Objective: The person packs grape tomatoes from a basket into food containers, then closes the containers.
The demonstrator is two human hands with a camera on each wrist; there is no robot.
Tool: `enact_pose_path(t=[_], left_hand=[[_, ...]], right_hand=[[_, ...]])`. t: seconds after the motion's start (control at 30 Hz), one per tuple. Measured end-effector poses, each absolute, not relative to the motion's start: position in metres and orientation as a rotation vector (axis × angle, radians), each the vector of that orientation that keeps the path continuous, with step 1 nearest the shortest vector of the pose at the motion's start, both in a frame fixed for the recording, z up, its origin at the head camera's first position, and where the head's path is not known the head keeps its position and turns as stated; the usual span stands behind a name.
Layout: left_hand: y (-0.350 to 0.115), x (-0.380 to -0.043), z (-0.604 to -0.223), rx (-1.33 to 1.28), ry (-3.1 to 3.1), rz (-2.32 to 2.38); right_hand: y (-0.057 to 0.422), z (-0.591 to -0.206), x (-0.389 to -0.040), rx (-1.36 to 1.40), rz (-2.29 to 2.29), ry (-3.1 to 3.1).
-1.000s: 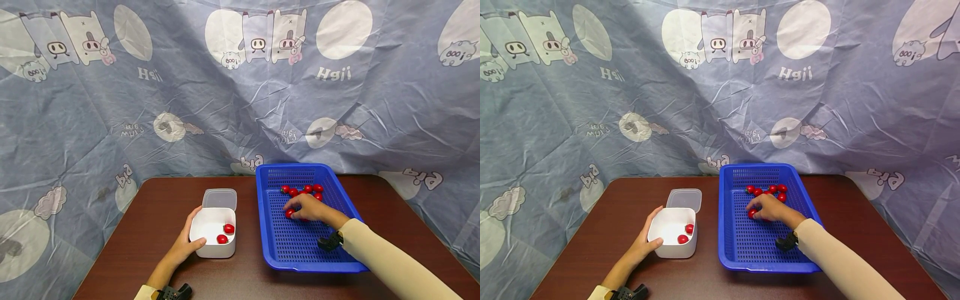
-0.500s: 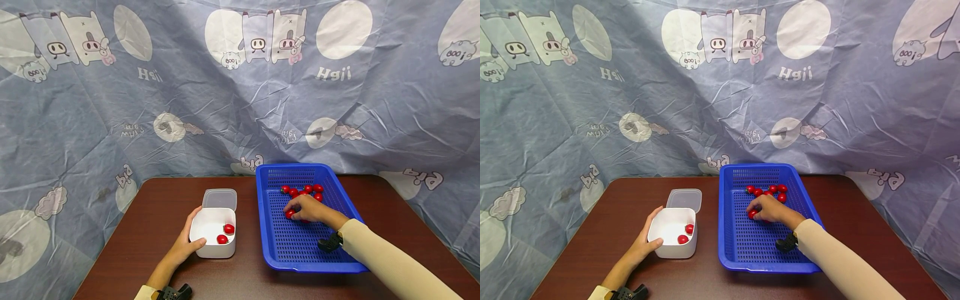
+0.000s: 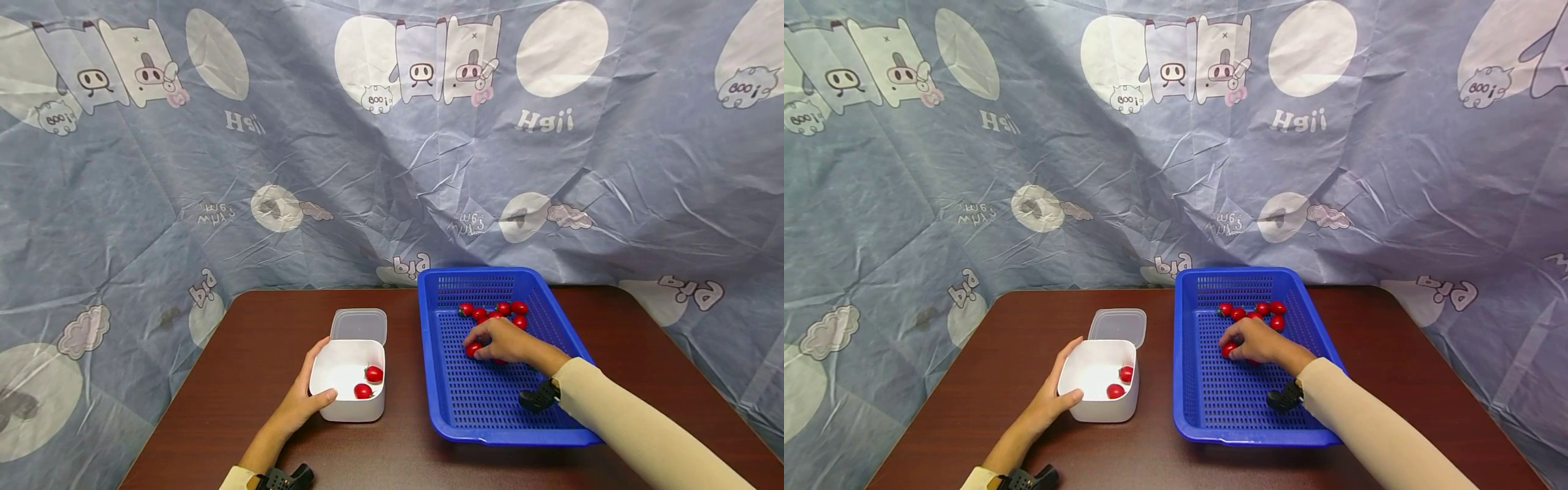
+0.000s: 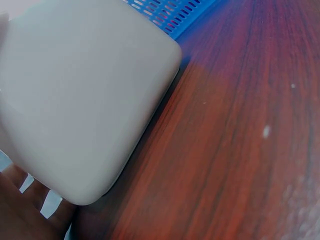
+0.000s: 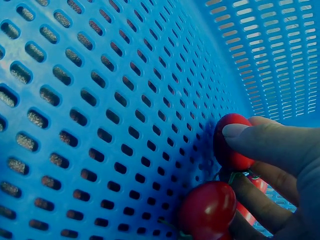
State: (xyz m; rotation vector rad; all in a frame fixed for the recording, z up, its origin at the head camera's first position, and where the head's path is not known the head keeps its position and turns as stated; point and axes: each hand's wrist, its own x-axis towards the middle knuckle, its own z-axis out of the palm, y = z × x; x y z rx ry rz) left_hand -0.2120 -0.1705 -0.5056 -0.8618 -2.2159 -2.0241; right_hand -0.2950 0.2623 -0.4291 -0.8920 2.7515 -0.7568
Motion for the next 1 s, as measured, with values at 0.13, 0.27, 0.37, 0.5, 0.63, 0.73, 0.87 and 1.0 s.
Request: enact_pose_path(t=[0.13,0.27,0.37,0.5,0.63,0.73,0.87,1.0], left_hand=[[-0.171,-0.212,-0.506,-0.866,-2.21,-2.028],[-0.17,-0.212,-0.506,-0.86,-2.209,-2.034],[-0.171,-0.211,-0.506,-0.86,-2.209,-2.034],[-0.171,-0.212,-0.506,-0.863,-2.204,-2.037],[-0.171,-0.212,-0.506,-0.865,-2.198,-2.044],[-0.17,-0.212,-0.506,-0.864,-2.199,-2.044],[-0.17,-0.213,-0.507,-0.864,-2.208,-2.034],[-0.17,-0.213,-0.508,-0.863,-2.216,-2.025]], right_hand=[[0.262,-0.429,-0.296,-0.886,-0.763,2.761],[0.262,-0.429,-0.298,-0.888,-0.779,2.77],[0.261,-0.428,-0.298,-0.887,-0.801,2.777],[0.26,-0.427,-0.297,-0.874,-0.849,2.778],[0.259,-0.426,-0.297,-0.877,-0.885,2.788],[0.258,-0.425,-0.296,-0.894,-0.914,2.798],[0.255,-0.422,-0.296,-0.917,-0.959,2.819],[0.252,-0.419,-0.296,-0.935,-0.998,2.858]])
